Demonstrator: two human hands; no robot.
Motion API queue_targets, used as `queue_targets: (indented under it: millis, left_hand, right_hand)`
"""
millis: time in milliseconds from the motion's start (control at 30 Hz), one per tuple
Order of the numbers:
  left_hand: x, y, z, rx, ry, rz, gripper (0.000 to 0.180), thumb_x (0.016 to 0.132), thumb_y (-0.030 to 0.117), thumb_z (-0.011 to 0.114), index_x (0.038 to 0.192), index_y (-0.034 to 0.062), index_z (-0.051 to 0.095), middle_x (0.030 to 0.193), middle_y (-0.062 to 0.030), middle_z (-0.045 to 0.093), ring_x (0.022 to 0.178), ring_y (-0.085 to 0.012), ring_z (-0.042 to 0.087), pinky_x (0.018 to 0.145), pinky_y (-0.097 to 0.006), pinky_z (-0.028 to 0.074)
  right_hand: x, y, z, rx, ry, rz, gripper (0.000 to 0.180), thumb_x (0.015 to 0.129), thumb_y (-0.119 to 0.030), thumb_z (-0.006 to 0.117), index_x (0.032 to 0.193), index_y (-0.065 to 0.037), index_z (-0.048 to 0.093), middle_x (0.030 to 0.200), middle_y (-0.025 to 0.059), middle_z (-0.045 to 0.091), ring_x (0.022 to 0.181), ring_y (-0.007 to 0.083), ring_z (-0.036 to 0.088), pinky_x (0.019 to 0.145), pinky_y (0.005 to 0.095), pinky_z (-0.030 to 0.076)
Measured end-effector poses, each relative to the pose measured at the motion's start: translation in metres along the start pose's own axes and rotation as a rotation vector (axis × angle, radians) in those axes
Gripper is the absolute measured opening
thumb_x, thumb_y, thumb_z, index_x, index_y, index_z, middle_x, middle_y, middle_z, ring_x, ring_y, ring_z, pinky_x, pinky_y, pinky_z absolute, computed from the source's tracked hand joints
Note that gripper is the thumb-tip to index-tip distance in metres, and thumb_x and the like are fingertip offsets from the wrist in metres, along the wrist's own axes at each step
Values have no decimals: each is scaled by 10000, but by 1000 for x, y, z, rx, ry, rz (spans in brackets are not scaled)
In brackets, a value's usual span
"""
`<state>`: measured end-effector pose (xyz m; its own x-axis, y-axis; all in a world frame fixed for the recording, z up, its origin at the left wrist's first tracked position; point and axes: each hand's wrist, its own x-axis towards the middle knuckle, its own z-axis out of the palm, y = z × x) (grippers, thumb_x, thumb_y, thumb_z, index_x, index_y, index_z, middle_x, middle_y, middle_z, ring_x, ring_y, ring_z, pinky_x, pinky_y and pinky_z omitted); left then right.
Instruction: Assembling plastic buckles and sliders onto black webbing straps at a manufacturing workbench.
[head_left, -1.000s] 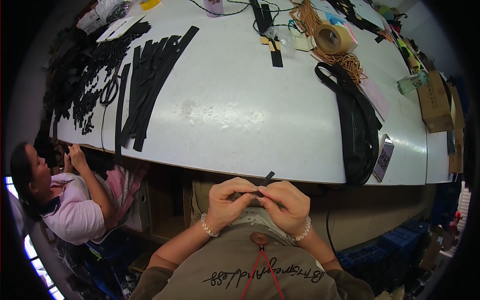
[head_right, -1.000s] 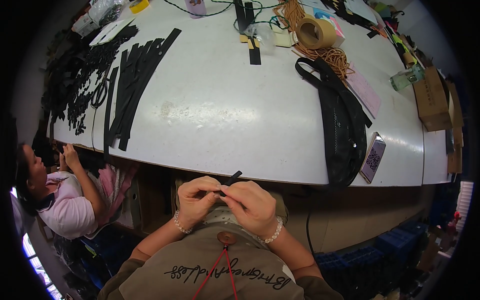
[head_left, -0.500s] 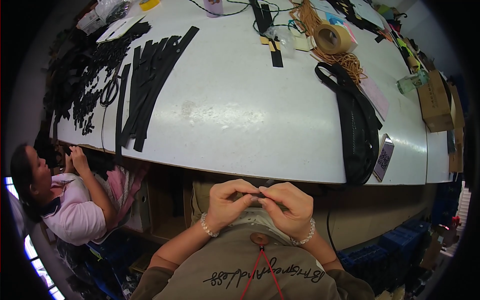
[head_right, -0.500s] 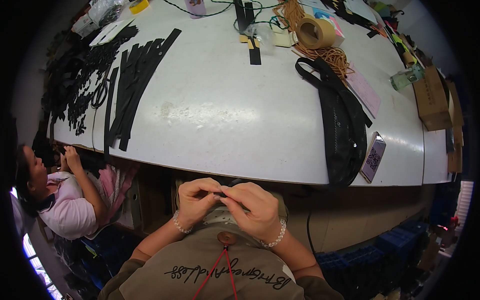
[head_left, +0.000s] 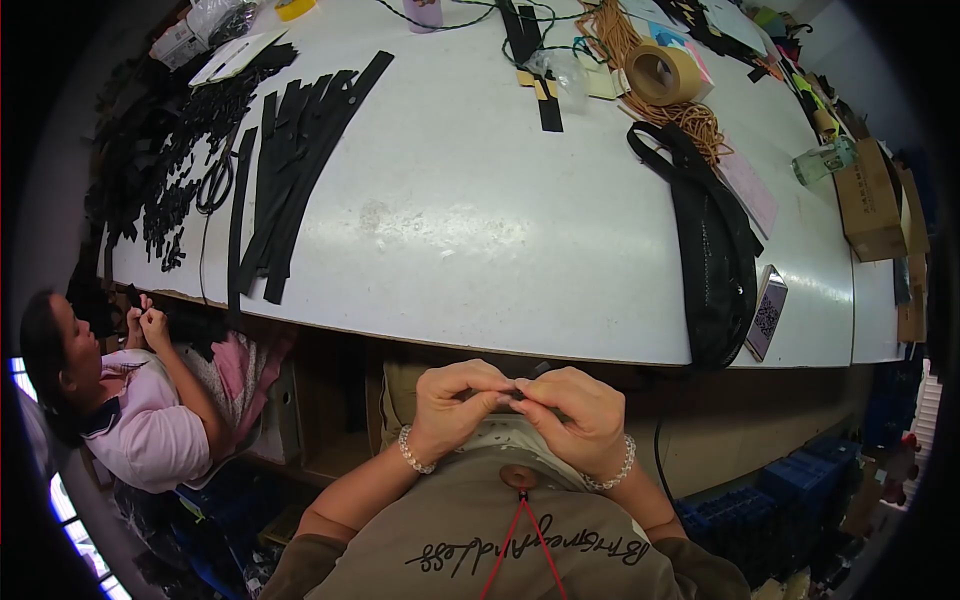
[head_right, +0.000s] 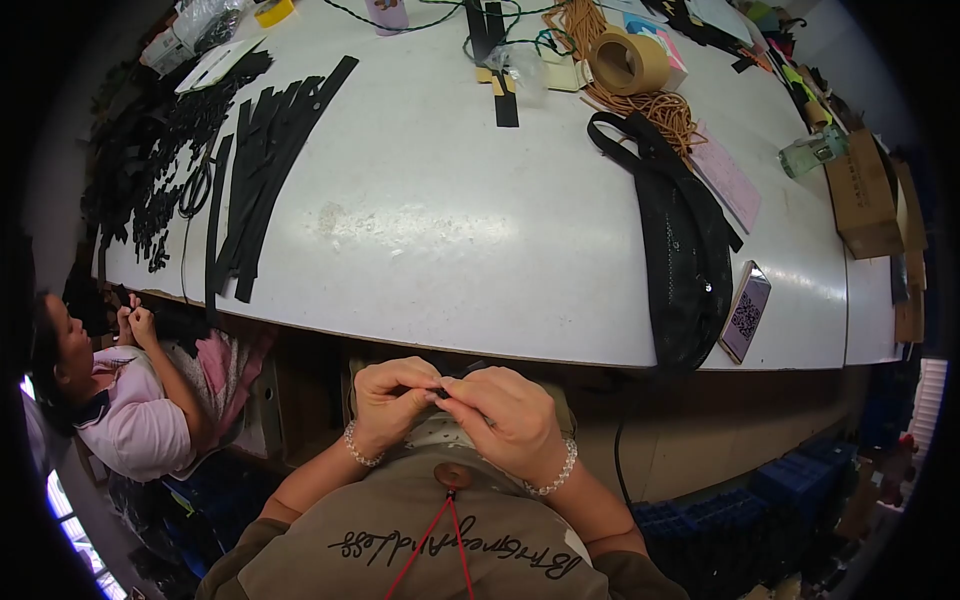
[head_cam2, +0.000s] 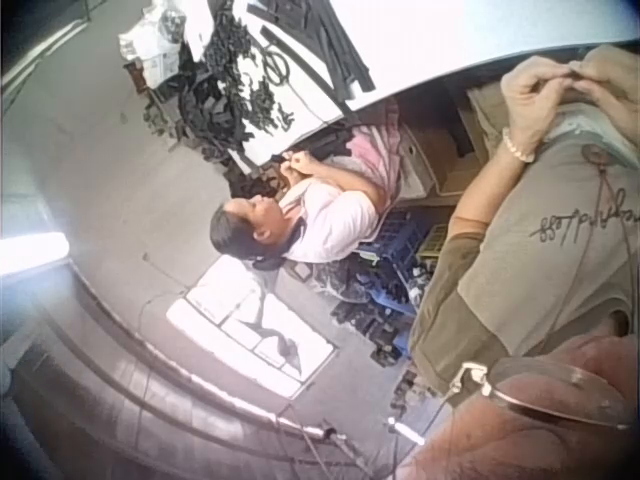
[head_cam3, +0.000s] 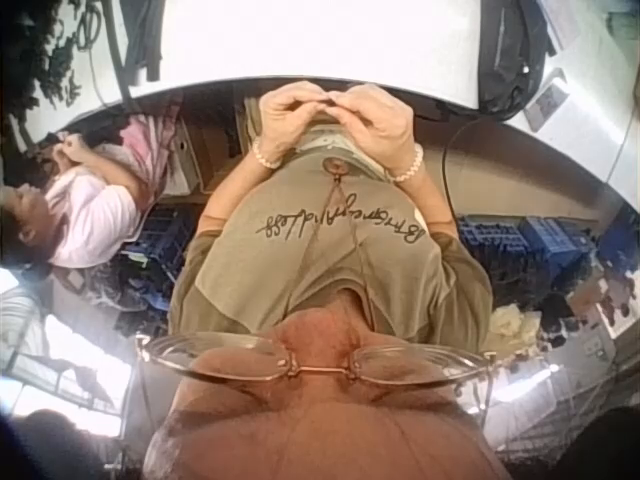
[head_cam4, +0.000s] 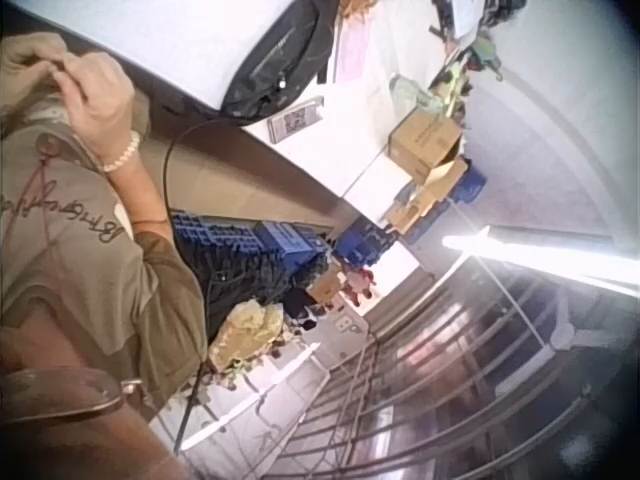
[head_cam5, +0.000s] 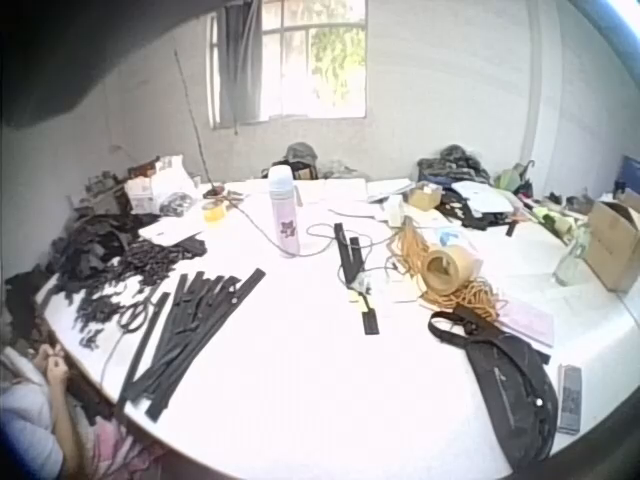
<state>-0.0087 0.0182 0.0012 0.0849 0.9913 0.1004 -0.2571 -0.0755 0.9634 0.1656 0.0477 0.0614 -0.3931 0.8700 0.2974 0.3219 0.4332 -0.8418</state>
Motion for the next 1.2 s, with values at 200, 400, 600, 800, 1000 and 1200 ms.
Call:
queue_targets:
  millis: [200,400,600,800,1000,1200]
  left_hand:
    - [0,-2,1,-25,-8,4,100,777,-65,646,864,-19,660,835,-88,649,757,-137,604,660,-243,483]
    - [-2,-1,1,10,0,25,110,775,-53,658,876,-11,639,852,-80,636,786,-139,597,694,-256,480]
    - [1,9,8,-192,46,-117,166,767,-50,663,927,-30,622,968,-98,609,889,-153,576,762,-268,470]
    - [4,14,-2,8,-81,-46,249,722,-44,717,959,30,695,916,-66,616,841,-124,573,707,-233,470]
    - [4,11,-3,-14,-14,-57,223,716,-51,720,919,38,710,902,-61,621,802,-112,574,660,-215,463]
    - [6,16,-2,119,-10,-35,255,703,-55,721,941,37,711,878,-60,624,763,-110,579,626,-206,461]
  right_hand:
    - [0,-3,4,-9,69,-76,164,698,7,725,842,6,644,737,102,622,633,234,595,545,301,477]
    - [-1,-2,6,-6,85,-63,178,694,14,726,852,7,643,746,108,628,650,232,605,562,298,487]
    - [0,4,4,54,60,-1,208,677,39,731,870,28,651,773,116,655,643,187,629,564,251,502]
    - [-6,-7,7,277,136,337,166,682,40,727,820,29,636,778,111,643,671,172,630,594,246,503]
    - [2,7,-1,167,-53,143,132,719,21,695,831,-8,632,805,85,637,648,187,619,558,258,488]
    - [2,1,-2,72,-65,128,113,710,50,664,808,5,631,788,96,624,672,190,610,576,255,482]
